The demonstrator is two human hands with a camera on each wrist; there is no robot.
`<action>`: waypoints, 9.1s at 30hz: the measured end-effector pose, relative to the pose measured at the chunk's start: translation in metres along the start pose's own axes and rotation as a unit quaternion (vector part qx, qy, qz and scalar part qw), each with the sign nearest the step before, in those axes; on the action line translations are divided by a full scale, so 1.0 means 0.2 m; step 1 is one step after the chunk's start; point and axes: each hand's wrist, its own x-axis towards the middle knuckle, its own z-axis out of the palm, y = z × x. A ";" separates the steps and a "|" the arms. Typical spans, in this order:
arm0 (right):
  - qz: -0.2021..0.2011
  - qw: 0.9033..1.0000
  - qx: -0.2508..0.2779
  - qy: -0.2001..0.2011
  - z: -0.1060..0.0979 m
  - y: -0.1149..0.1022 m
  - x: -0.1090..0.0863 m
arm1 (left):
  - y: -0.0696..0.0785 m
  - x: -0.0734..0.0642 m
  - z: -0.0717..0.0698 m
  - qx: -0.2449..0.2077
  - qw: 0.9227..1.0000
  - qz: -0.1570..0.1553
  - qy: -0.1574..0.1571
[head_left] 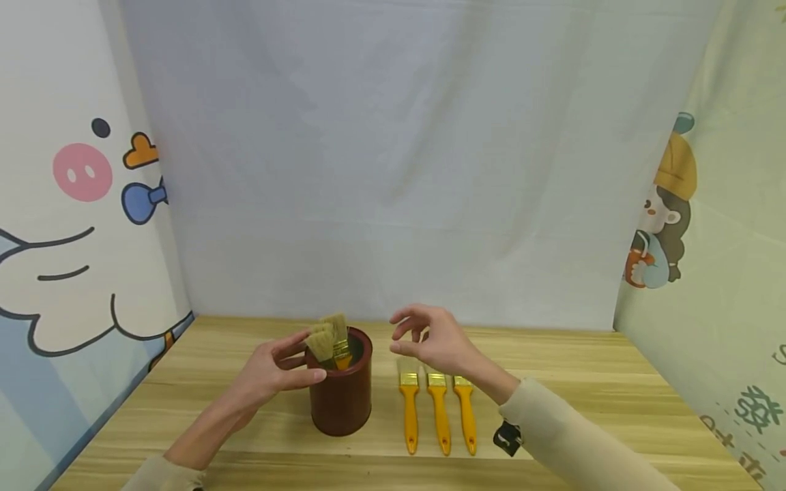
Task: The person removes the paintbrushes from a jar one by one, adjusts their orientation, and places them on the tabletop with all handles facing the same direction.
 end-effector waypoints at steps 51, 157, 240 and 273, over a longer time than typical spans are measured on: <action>-0.049 0.997 -0.005 -0.052 0.38 -0.21 0.20 | 0.01 -0.01 -0.01 -0.001 1.000 -0.007 -0.009; 0.022 0.993 0.003 0.117 -0.33 0.18 -0.15 | 0.00 0.00 -0.01 0.005 1.000 0.008 -0.002; 0.179 0.984 0.002 -0.006 -0.36 0.79 -0.41 | -0.01 0.01 -0.02 -0.003 1.000 0.011 -0.002; 0.157 0.985 -0.061 0.029 -0.40 0.58 -0.30 | -0.01 0.00 -0.01 -0.002 1.000 0.013 -0.003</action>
